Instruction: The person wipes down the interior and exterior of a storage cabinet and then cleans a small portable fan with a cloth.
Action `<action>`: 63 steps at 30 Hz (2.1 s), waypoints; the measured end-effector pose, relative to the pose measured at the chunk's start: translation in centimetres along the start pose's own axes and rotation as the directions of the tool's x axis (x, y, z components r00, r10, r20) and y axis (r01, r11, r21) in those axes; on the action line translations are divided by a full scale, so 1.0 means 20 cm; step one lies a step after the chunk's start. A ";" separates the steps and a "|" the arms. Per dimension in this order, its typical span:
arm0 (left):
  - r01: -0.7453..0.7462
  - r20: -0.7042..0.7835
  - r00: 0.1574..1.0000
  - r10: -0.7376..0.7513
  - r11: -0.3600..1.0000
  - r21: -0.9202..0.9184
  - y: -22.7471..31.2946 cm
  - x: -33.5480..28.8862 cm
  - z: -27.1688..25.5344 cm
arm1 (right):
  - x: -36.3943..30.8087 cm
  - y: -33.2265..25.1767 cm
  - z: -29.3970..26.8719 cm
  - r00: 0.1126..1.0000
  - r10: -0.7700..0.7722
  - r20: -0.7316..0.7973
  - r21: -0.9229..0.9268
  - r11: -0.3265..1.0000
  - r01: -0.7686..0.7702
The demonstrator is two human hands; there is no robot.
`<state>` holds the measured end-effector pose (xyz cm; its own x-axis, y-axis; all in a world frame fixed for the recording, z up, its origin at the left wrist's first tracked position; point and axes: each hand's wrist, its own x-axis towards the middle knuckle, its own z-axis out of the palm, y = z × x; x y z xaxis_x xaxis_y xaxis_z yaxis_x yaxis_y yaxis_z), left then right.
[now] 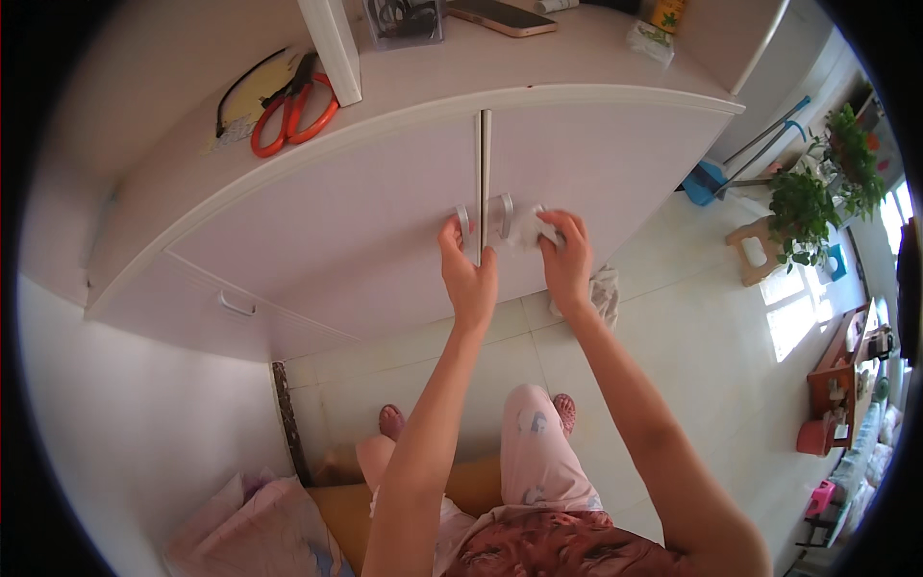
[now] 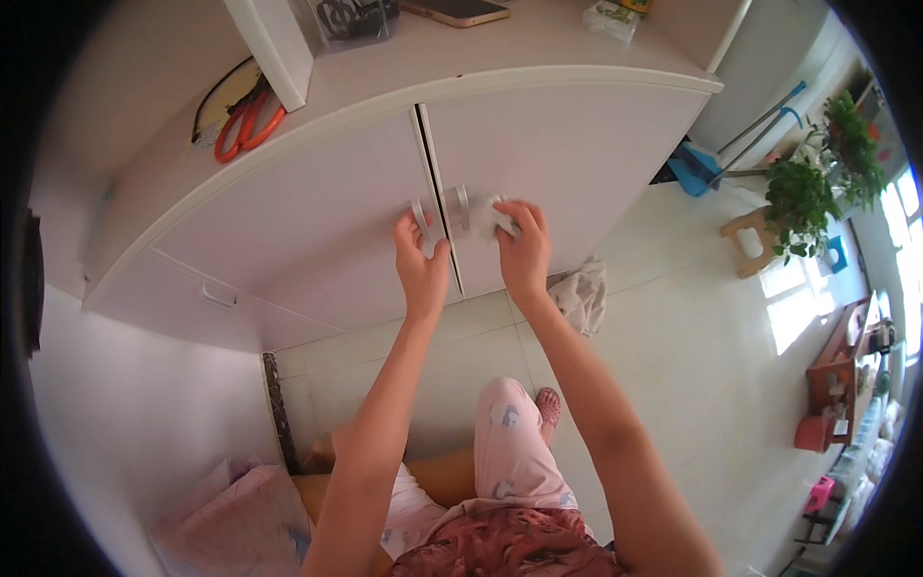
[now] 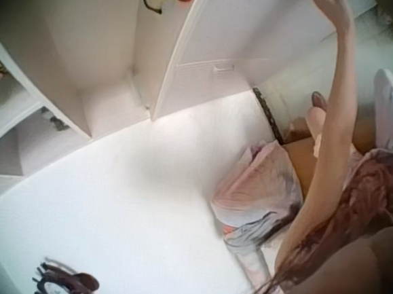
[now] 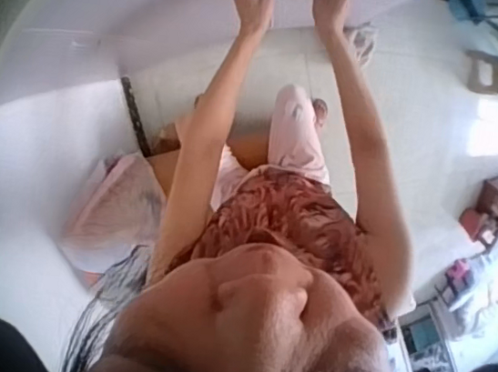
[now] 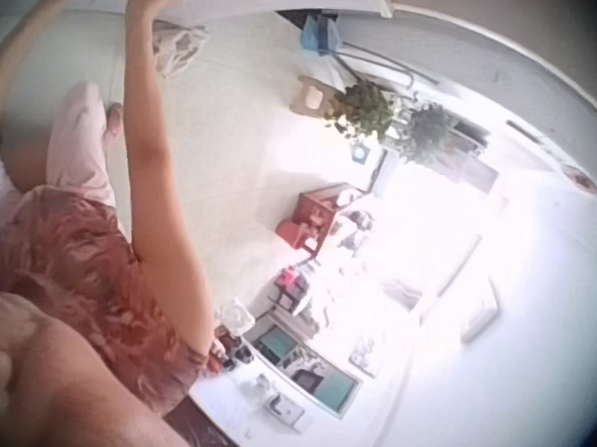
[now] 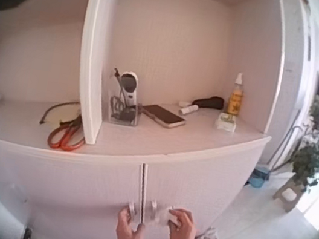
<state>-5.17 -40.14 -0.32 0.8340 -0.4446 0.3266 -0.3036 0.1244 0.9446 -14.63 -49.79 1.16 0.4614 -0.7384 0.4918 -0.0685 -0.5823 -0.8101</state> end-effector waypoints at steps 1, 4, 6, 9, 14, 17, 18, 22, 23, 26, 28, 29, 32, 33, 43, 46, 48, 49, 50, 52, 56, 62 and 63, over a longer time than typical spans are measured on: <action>-0.007 -0.004 1.000 0.007 1.000 0.011 0.02 -0.02 0.00 | -0.07 0.02 -0.04 0.996 0.083 -0.039 0.029 0.996 -0.082; 0.087 0.012 0.996 -0.088 0.991 0.098 0.08 -0.13 -0.05 | -0.15 -0.02 -0.14 0.973 0.221 -0.060 0.189 0.960 -0.206; 0.012 -0.009 1.000 -0.011 0.992 0.125 0.08 -0.29 -0.12 | -0.16 -0.17 -0.17 0.963 0.267 -0.026 0.376 0.896 -0.238; 0.050 0.054 0.997 -0.058 0.987 0.150 0.21 -0.53 -0.23 | -0.17 -0.47 -0.25 0.987 0.163 -0.007 0.639 0.759 -0.122; 0.026 -0.061 0.998 -0.010 0.965 0.259 0.31 -0.88 -0.50 | -0.33 -0.93 -0.26 0.956 -0.273 0.105 0.627 0.765 0.150; 0.095 -0.095 0.993 -0.070 0.949 0.301 0.38 -1.02 -0.64 | -0.38 -1.13 -0.25 0.804 -0.465 0.370 0.549 0.808 0.215; 0.067 -0.091 0.995 -0.038 0.941 0.333 0.36 -1.07 -0.72 | -0.40 -1.19 -0.23 0.705 -0.488 0.515 0.490 0.842 0.225; 0.208 -0.165 0.972 -0.168 0.940 0.270 0.37 -1.22 -0.92 | -0.42 -1.34 -0.11 0.539 -0.511 0.669 0.569 0.819 0.071; 0.206 -0.173 0.971 -0.163 0.941 0.268 0.37 -1.25 -0.97 | -0.43 -1.37 -0.03 0.533 -0.518 0.669 0.572 0.817 0.076; 0.173 -0.146 0.980 -0.132 0.934 0.314 0.39 -1.29 -1.09 | -0.43 -1.43 0.33 0.617 -0.555 0.558 0.533 0.809 0.246; 0.100 -0.068 0.995 -0.078 0.891 0.442 0.50 -1.26 -1.10 | -0.36 -1.43 0.51 0.764 -0.549 0.340 0.508 0.791 0.342; 0.100 -0.061 0.995 -0.082 0.894 0.437 0.58 -1.23 -1.09 | -0.38 -1.41 0.51 0.766 -0.544 0.342 0.499 0.796 0.342; 0.036 -0.233 0.972 0.029 0.962 0.271 0.82 -1.13 -1.11 | -0.47 -1.51 0.34 0.621 -0.428 0.656 0.480 0.872 0.094; -0.111 -0.252 0.941 0.227 0.908 0.403 0.86 -1.09 -1.13 | -0.54 -1.51 0.28 0.592 -0.476 0.650 0.500 0.855 0.139; -0.055 -0.279 0.942 0.186 0.907 0.418 0.81 -1.10 -1.26 | -0.37 -1.57 0.63 0.662 -0.437 0.608 0.442 0.880 0.176; -0.151 -0.221 0.934 0.280 0.872 0.465 0.84 -1.09 -1.29 | -0.18 -1.55 0.86 0.680 -0.446 0.581 0.348 0.892 0.288; -0.154 -0.231 0.930 0.285 0.874 0.460 0.83 -1.10 -1.31 | -0.09 -1.54 1.02 0.698 -0.472 0.538 0.271 0.881 0.387; -0.163 -0.231 0.929 0.289 0.880 0.446 0.83 -1.11 -1.32 | -0.05 -1.54 1.07 0.709 -0.472 0.525 0.226 0.880 0.419; -0.154 -0.233 0.931 0.281 0.881 0.447 0.83 -1.11 -1.32 | -0.02 -1.53 1.13 0.708 -0.467 0.530 0.226 0.882 0.413; -0.198 -0.191 0.924 0.332 0.842 0.502 0.84 -1.09 -1.32 | 0.05 -1.49 1.27 0.739 -0.551 0.387 0.079 0.818 0.569; -0.182 -0.211 0.920 0.330 0.837 0.515 0.83 -1.05 -1.31 | 0.12 -1.53 1.27 0.711 -0.514 0.479 0.039 0.822 0.568; -0.132 -0.287 0.927 0.241 0.926 0.354 0.81 -1.10 -1.31 | -0.06 -1.61 1.00 0.611 -0.557 0.562 0.164 0.800 0.578; -0.074 -0.312 0.935 0.171 0.951 0.299 0.79 -1.12 -1.30 | -0.05 -1.62 0.99 0.612 -0.570 0.549 0.172 0.793 0.584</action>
<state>-16.75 -5.13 8.05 0.8713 -0.1173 0.4765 -0.4885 -0.1139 0.8651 4.67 -23.44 20.45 0.8067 0.0664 0.5873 0.3675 -0.8346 -0.4103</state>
